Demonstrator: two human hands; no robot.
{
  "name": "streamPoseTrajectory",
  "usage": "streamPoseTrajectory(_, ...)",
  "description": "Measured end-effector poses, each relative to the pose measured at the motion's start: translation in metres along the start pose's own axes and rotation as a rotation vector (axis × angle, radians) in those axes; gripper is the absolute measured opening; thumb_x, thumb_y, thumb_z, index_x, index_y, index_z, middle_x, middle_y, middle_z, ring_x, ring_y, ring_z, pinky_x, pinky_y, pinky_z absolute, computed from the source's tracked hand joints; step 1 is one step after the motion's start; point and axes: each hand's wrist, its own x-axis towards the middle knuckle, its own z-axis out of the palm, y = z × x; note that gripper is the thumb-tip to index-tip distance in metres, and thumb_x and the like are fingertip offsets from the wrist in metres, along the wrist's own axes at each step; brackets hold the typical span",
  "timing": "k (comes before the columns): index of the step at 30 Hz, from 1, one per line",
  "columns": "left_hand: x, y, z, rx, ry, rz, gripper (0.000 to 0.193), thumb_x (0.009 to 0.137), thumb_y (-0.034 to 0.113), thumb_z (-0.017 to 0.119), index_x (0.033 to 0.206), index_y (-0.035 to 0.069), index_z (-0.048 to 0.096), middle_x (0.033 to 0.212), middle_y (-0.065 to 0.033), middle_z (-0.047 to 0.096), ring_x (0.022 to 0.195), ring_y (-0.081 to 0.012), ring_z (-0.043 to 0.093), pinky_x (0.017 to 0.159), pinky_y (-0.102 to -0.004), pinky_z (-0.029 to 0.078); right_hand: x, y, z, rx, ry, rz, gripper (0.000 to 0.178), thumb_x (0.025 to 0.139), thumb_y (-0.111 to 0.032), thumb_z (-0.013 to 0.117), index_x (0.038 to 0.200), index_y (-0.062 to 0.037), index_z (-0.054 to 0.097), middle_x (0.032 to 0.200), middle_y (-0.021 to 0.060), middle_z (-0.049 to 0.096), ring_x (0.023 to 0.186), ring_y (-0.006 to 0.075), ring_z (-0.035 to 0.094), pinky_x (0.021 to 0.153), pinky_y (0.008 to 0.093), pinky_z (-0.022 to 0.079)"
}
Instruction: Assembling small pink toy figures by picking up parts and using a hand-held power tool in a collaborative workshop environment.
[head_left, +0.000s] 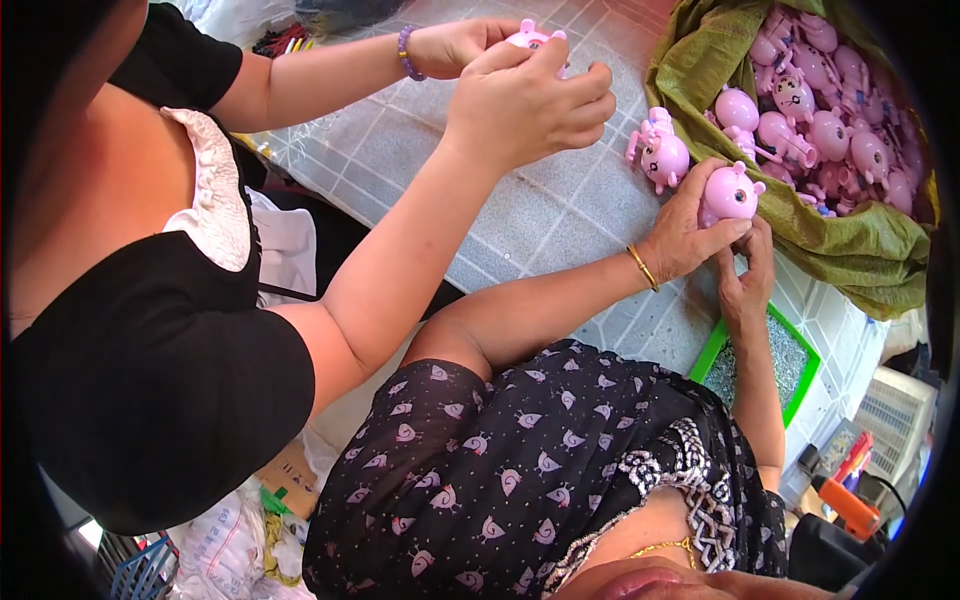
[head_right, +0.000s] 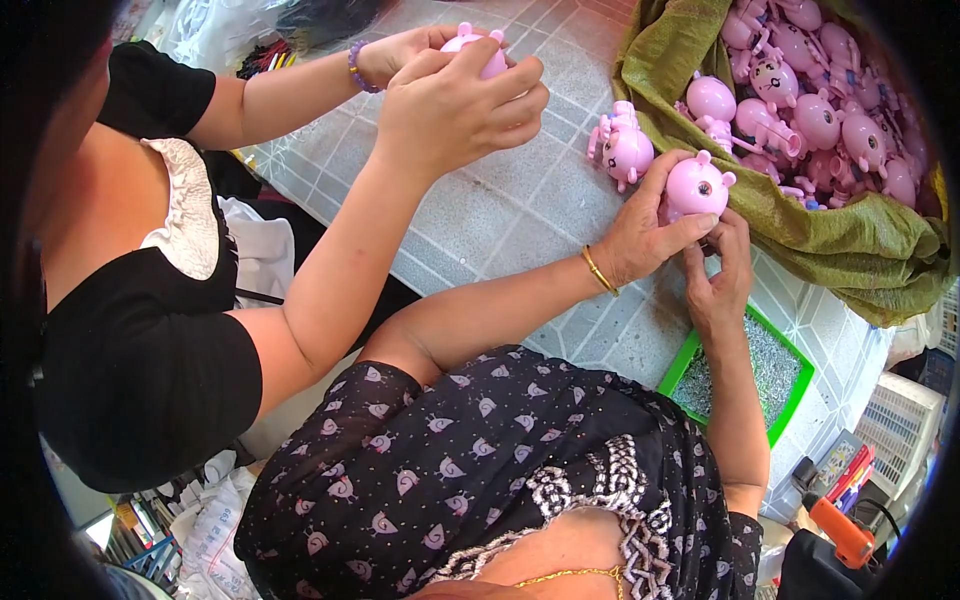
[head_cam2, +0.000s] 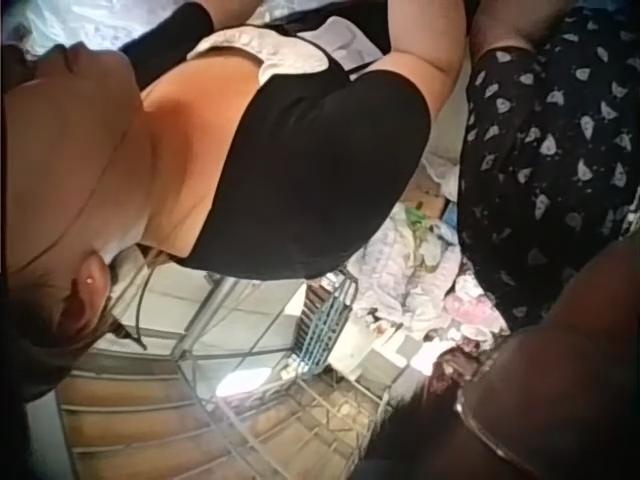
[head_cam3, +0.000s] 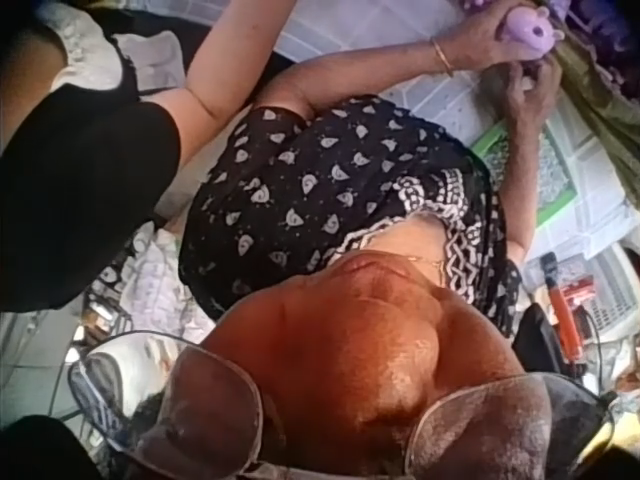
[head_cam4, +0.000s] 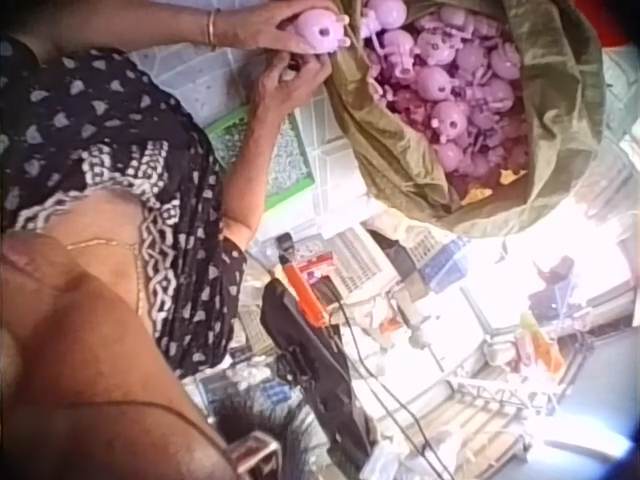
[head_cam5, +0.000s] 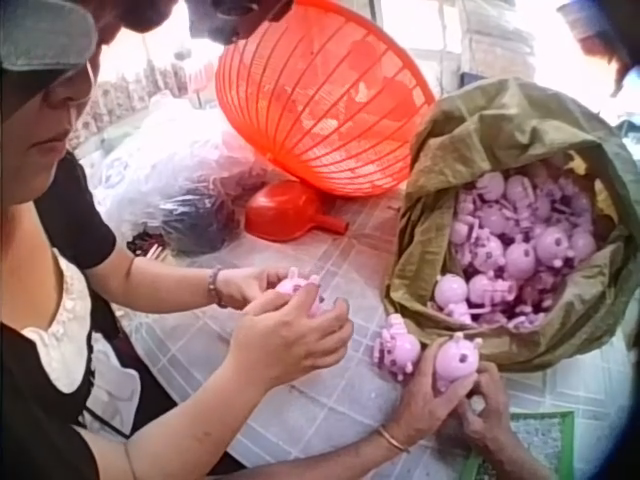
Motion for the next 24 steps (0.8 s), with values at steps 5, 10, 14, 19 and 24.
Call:
streamPoseTrajectory(5, -0.001, 0.0, 0.001, -0.064, 0.009, -0.011, 0.07, 0.084, 0.029, 0.073, 0.138, 0.002, 0.037, 0.122, -0.0127, 0.054, 0.111, -0.021, 0.055, 0.099, -0.0356, 0.045, 0.001, -0.006, 0.003, 0.02, 0.036, -0.004, 0.021, 0.083, 0.007, 0.064, 0.102, 0.0013, 0.057, 0.115, 0.0124, 0.056, 0.087, 0.0188, 0.06, 0.076, 0.0293, 0.05)
streamPoseTrajectory(10, -0.001, 0.0, 0.0, -0.051, -0.026, -0.019, 0.069, 0.086, 0.024, 0.072, 0.14, 0.001, 0.034, 0.124, -0.0122, 0.053, 0.113, -0.0191, 0.053, 0.1, -0.0345, 0.044, 0.002, -0.011, 0.002, -0.034, 0.037, -0.037, 0.022, 0.082, 0.006, 0.065, 0.102, 0.0016, 0.056, 0.114, 0.013, 0.056, 0.086, 0.0208, 0.06, 0.076, 0.0308, 0.05)
streamPoseTrajectory(14, -0.001, -0.001, 0.002, -0.082, -0.003, -0.016, 0.069, 0.084, 0.024, 0.073, 0.138, 0.002, 0.036, 0.122, -0.0123, 0.054, 0.111, -0.02, 0.055, 0.098, -0.035, 0.045, 0.001, -0.009, 0.003, -0.061, 0.053, -0.06, 0.021, 0.083, 0.005, 0.065, 0.102, 0.002, 0.056, 0.113, 0.0139, 0.056, 0.086, 0.0226, 0.059, 0.076, 0.0323, 0.049)
streamPoseTrajectory(19, 0.0, -0.005, 0.0, -0.09, -0.05, -0.016, 0.068, 0.089, 0.016, 0.07, 0.143, 0.002, 0.031, 0.126, -0.0105, 0.051, 0.115, -0.0164, 0.052, 0.101, -0.0324, 0.044, 0.002, -0.012, 0.003, -0.037, 0.038, -0.034, 0.021, 0.083, 0.005, 0.064, 0.102, 0.0022, 0.056, 0.114, 0.0145, 0.057, 0.086, 0.0229, 0.06, 0.077, 0.0321, 0.049)
streamPoseTrajectory(24, 0.0, 0.0, 0.0, -0.127, -0.066, -0.034, 0.068, 0.089, 0.016, 0.069, 0.143, 0.002, 0.031, 0.127, -0.0102, 0.051, 0.115, -0.0161, 0.052, 0.101, -0.0322, 0.044, 0.002, -0.012, 0.003, -0.057, 0.052, -0.051, 0.021, 0.083, 0.005, 0.064, 0.103, 0.0021, 0.056, 0.114, 0.0145, 0.057, 0.086, 0.0224, 0.06, 0.077, 0.0325, 0.05)
